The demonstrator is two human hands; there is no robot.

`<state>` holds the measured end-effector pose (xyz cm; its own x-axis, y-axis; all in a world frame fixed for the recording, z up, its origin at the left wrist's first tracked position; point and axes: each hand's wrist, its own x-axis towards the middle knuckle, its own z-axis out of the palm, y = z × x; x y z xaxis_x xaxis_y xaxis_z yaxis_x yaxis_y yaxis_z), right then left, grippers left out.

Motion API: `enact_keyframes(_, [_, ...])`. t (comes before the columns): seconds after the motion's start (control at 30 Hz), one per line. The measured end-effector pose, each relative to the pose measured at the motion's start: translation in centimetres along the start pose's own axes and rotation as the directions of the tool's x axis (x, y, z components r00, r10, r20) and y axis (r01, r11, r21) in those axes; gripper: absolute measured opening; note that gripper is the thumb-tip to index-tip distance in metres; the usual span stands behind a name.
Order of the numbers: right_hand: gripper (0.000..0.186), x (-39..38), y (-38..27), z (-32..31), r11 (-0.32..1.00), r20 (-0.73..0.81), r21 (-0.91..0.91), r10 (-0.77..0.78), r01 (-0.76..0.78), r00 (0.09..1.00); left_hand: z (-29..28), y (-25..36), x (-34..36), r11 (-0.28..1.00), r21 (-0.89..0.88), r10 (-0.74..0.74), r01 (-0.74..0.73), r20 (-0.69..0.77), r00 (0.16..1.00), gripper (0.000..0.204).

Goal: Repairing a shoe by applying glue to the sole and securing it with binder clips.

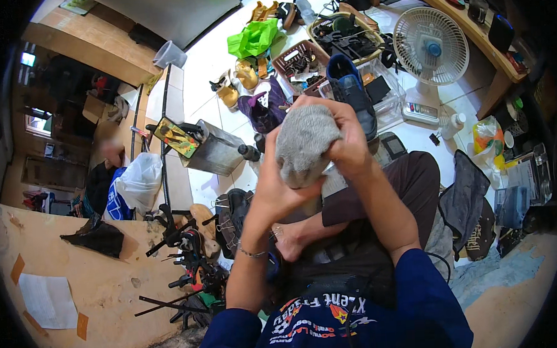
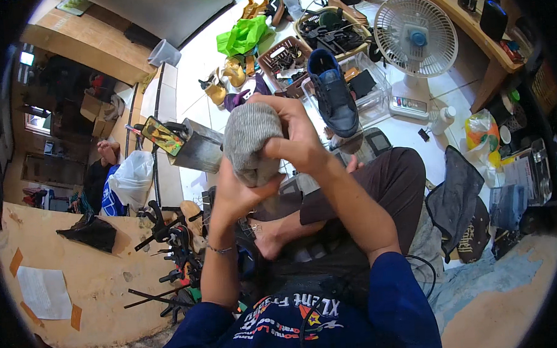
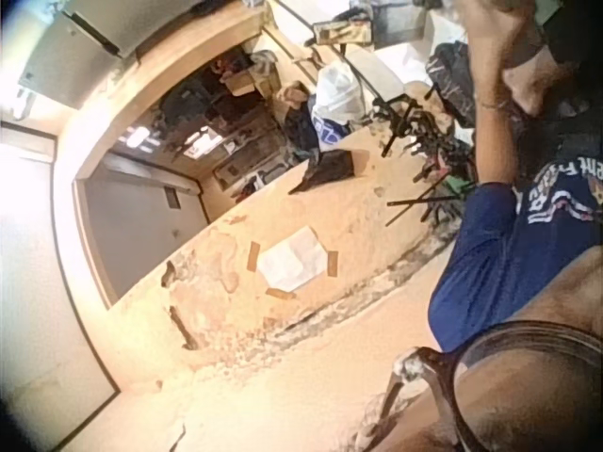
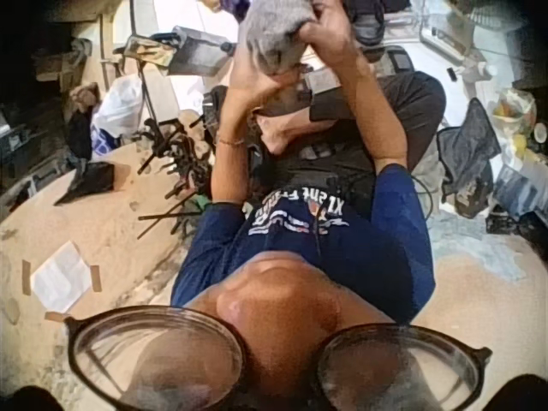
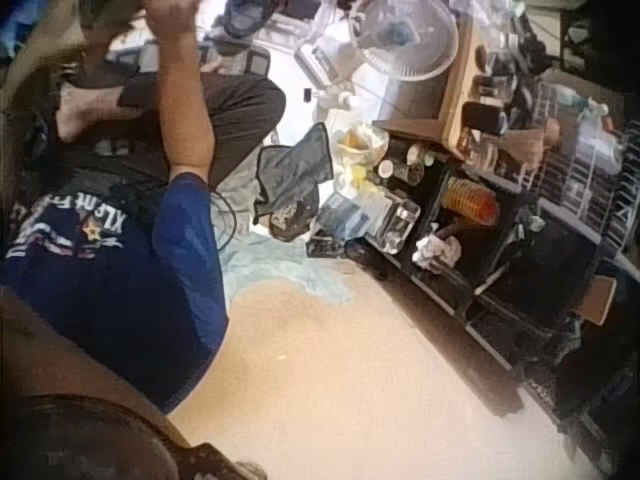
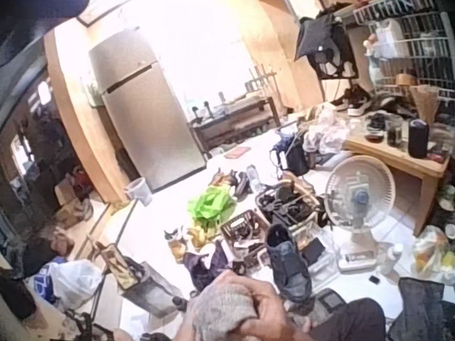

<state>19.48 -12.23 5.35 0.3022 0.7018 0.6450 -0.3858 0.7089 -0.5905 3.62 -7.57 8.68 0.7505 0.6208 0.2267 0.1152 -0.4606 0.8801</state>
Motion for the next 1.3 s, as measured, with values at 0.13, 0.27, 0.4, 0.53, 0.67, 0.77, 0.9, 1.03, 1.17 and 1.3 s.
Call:
enact_keyframes(0.13, [0.060,0.9,-1.9,-2.4,0.707,0.322,-0.684,0.072,0.179,0.944,-6.6,1.0,0.9,0.775,0.629,-0.001,-0.051,0.081,0.997,0.037])
enact_keyframes(0.27, [0.080,1.1,-2.6,-0.5,0.727,0.372,-0.686,0.303,0.040,0.877,-9.1,3.6,-0.3,0.491,0.853,-0.048,-0.177,0.229,0.972,0.037])
enact_keyframes(0.4, [0.105,-0.7,-1.8,3.8,0.625,0.380,-0.774,0.585,-0.099,0.717,-6.9,5.6,-1.9,0.299,0.876,-0.075,-0.377,0.416,0.906,0.032])
enact_keyframes(0.53, [0.074,-0.2,-0.9,4.9,0.601,0.207,-0.760,0.585,-0.248,0.784,-7.3,7.6,-1.2,0.223,0.887,0.024,-0.405,0.410,0.912,0.022])
enact_keyframes(0.67, [0.042,0.3,-1.7,4.6,0.735,0.215,-0.670,0.329,-0.106,0.920,-8.7,9.0,-0.6,0.406,0.842,0.055,-0.357,0.367,0.928,0.049])
enact_keyframes(0.77, [0.044,0.1,-2.3,4.6,0.752,0.190,-0.659,0.191,-0.020,0.963,-8.6,8.4,-0.8,0.579,0.767,0.054,-0.276,0.302,0.952,0.053])
enact_keyframes(0.9, [0.048,-0.2,-1.4,4.7,0.894,0.088,-0.448,0.016,0.026,0.996,-7.2,5.6,-0.8,0.944,0.274,0.120,-0.185,0.236,0.964,0.065])
enact_keyframes(1.03, [0.055,-0.8,0.8,5.3,0.988,0.006,-0.145,-0.045,0.046,0.999,-3.6,3.0,-1.6,0.969,-0.166,0.167,-0.182,-0.104,0.981,0.072])
enact_keyframes(1.17, [0.056,-1.5,2.5,6.0,0.989,-0.070,-0.127,-0.085,0.076,0.994,-0.7,2.2,-1.4,0.946,-0.287,0.056,-0.149,-0.306,0.950,0.065])
enact_keyframes(1.3, [0.058,-1.8,3.2,6.3,0.992,-0.176,-0.113,-0.079,0.060,0.981,0.7,2.2,-1.4,0.950,-0.301,-0.025,-0.085,-0.344,0.939,0.061])
